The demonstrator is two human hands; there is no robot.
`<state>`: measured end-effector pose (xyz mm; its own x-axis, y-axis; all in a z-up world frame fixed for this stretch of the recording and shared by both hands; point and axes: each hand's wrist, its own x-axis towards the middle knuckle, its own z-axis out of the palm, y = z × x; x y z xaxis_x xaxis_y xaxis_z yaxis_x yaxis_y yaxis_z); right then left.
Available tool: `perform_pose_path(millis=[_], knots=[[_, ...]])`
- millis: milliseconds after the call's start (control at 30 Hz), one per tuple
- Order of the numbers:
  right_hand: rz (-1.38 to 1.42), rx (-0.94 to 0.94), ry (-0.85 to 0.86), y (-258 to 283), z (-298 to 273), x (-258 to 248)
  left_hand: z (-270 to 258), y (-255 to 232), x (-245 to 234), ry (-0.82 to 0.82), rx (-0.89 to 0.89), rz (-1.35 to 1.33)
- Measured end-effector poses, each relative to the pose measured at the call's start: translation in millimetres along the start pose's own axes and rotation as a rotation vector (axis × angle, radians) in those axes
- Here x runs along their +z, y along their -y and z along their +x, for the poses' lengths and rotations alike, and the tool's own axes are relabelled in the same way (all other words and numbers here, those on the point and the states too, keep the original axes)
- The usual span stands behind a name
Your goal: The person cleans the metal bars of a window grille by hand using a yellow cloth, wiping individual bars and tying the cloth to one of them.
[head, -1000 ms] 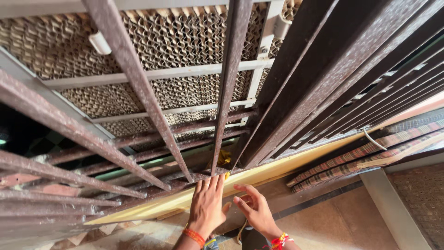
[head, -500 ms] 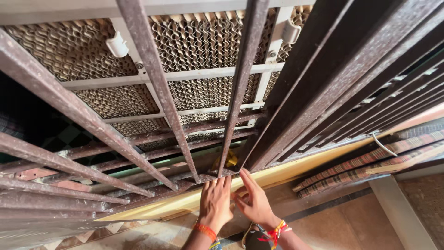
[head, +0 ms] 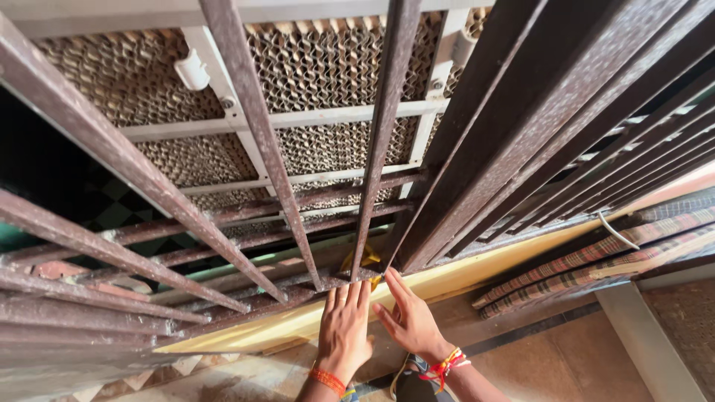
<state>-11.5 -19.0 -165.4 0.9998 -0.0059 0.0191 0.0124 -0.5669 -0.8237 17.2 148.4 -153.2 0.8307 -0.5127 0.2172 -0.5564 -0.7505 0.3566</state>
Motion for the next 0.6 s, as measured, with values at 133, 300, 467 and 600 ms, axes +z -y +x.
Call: perform_pose_path(millis=[133,300,467,600], knots=[[-0.053,-0.022,0.018,1,-1,-1,13,15,45,0.248,-0.12,-0.023],[-0.096,-0.035,-0.019,4,-2,1,28,21,78,0.286,-0.187,-0.095],[-0.075,0.0,-0.001,13,-3,-2,-10,2,8,0.252,-0.125,0.057],[-0.059,0.046,0.014,18,0,-2,-13,-2,-14,0.181,-0.093,0.024]])
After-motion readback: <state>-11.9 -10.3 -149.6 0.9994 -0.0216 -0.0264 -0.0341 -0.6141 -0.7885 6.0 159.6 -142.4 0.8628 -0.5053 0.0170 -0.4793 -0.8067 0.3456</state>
